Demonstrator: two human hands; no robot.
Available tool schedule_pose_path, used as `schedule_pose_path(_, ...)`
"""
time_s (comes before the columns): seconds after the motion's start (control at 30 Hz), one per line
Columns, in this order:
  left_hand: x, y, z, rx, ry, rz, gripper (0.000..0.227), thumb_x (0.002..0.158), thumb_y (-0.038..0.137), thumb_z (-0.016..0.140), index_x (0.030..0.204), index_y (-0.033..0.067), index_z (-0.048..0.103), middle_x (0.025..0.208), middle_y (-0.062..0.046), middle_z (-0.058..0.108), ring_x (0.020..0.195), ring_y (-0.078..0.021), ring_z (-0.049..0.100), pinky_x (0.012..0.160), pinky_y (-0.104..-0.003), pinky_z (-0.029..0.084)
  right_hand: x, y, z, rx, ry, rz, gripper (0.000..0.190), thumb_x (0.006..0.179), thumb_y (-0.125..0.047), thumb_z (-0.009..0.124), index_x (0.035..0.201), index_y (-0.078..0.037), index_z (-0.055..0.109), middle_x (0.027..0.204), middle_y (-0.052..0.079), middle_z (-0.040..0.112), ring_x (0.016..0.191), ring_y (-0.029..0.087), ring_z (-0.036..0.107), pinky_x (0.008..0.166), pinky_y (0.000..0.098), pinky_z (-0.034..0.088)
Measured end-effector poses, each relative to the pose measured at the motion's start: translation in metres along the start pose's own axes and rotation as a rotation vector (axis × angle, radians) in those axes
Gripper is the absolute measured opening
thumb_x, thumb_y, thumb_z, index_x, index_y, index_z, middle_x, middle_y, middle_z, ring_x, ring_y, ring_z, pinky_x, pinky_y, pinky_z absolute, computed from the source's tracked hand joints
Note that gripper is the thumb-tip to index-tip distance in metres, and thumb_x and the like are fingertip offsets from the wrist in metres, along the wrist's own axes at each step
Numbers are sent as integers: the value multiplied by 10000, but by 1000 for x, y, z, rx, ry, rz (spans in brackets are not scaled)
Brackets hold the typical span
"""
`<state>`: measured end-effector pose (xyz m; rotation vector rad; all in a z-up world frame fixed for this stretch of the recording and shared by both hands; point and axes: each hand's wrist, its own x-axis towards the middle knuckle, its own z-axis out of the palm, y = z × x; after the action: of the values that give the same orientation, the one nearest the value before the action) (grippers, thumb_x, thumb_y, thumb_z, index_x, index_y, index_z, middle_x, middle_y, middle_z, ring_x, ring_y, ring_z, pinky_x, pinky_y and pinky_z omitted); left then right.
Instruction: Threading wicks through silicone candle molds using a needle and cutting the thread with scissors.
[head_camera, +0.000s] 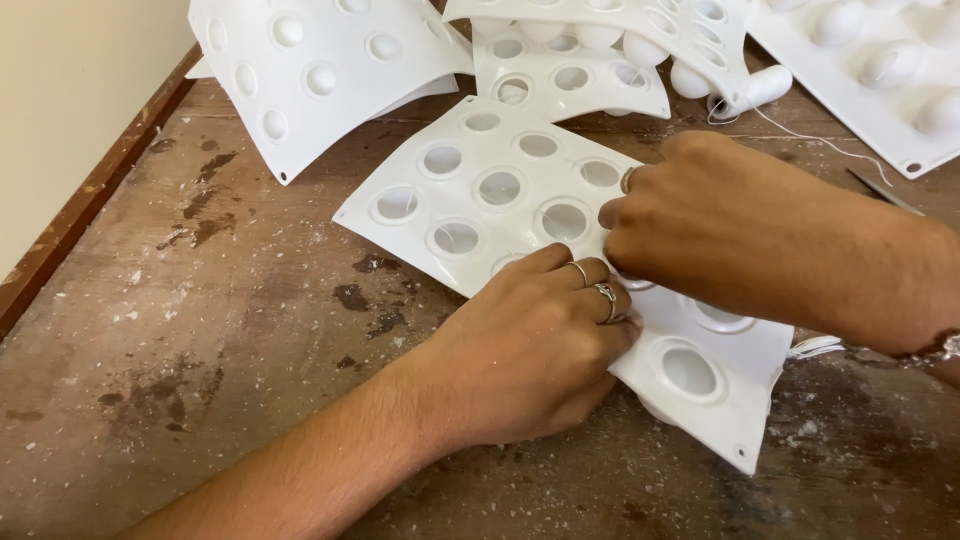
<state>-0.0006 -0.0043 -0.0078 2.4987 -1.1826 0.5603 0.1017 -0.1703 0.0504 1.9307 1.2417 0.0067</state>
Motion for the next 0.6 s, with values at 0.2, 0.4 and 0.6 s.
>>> schedule_pose_path(0.2, 0, -4, 6, -16, -43, -35, 199, 840, 134, 744, 1002, 19, 760, 771, -91, 726, 798, -216, 714, 910, -434, 498, 10, -4, -19, -238, -166, -124, 138, 916, -211, 769, 851, -91, 745, 710, -13, 729, 547, 70, 557, 533, 251, 491)
schedule_pose_path(0.4, 1, -2, 5, 36, -80, -32, 99, 885, 129, 722, 899, 36, 753, 757, -83, 729, 795, -204, 725, 906, -423, 508, 13, -3, -12, -236, -95, -179, 257, 956, -296, 715, 835, -70, 724, 677, -14, 693, 590, 76, 567, 565, 270, 487)
schedule_pose_path(0.6, 0, -3, 4, 37, -58, -41, 159, 851, 161, 742, 937, 27, 750, 741, -84, 726, 787, -220, 721, 893, -434, 495, 16, 7, 20, -395, -132, -308, 292, 1022, -264, 655, 920, 5, 707, 747, 37, 708, 596, 56, 564, 560, 246, 501)
